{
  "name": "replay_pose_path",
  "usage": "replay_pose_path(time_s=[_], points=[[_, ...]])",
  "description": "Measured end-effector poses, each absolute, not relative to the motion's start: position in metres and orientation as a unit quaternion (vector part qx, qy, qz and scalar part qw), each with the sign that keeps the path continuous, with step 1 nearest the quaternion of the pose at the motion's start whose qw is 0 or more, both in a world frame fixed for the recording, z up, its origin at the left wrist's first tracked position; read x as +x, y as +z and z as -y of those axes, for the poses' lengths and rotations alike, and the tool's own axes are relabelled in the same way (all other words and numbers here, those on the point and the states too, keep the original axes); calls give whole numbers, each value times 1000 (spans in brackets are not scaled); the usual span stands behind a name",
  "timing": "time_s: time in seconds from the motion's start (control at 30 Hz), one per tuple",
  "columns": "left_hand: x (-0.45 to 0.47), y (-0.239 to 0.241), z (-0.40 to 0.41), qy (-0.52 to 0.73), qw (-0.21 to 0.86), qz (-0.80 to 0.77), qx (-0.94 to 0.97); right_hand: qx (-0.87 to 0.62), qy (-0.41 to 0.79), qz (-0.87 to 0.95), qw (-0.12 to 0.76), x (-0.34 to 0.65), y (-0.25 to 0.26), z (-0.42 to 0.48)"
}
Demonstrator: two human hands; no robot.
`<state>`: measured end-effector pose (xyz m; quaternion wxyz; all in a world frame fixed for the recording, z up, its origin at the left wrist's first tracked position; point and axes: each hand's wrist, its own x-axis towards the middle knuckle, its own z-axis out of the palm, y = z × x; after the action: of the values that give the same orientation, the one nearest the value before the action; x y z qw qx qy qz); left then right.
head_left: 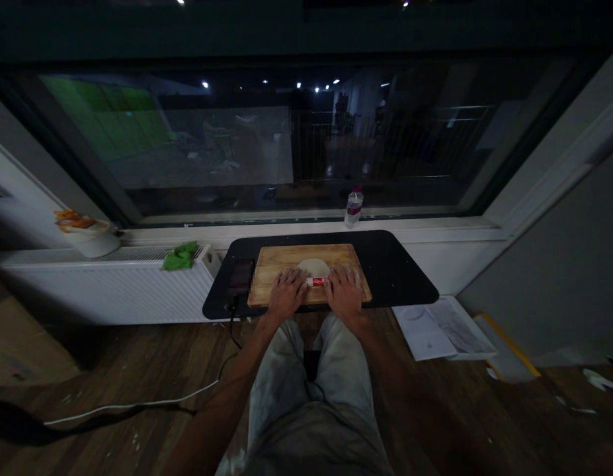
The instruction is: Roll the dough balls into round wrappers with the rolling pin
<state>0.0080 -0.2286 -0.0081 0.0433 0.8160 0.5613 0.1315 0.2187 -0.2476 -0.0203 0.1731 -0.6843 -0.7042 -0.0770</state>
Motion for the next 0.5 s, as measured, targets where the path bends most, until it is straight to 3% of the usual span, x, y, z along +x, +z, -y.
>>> replay_pose_path(time_s=[0.2, 0.5], points=[[8, -11, 204, 140, 30, -553, 821, -679, -78, 712, 161, 224, -18, 228], [7, -20, 205, 178, -1, -533, 827, -652, -106, 717, 224, 228, -35, 226]])
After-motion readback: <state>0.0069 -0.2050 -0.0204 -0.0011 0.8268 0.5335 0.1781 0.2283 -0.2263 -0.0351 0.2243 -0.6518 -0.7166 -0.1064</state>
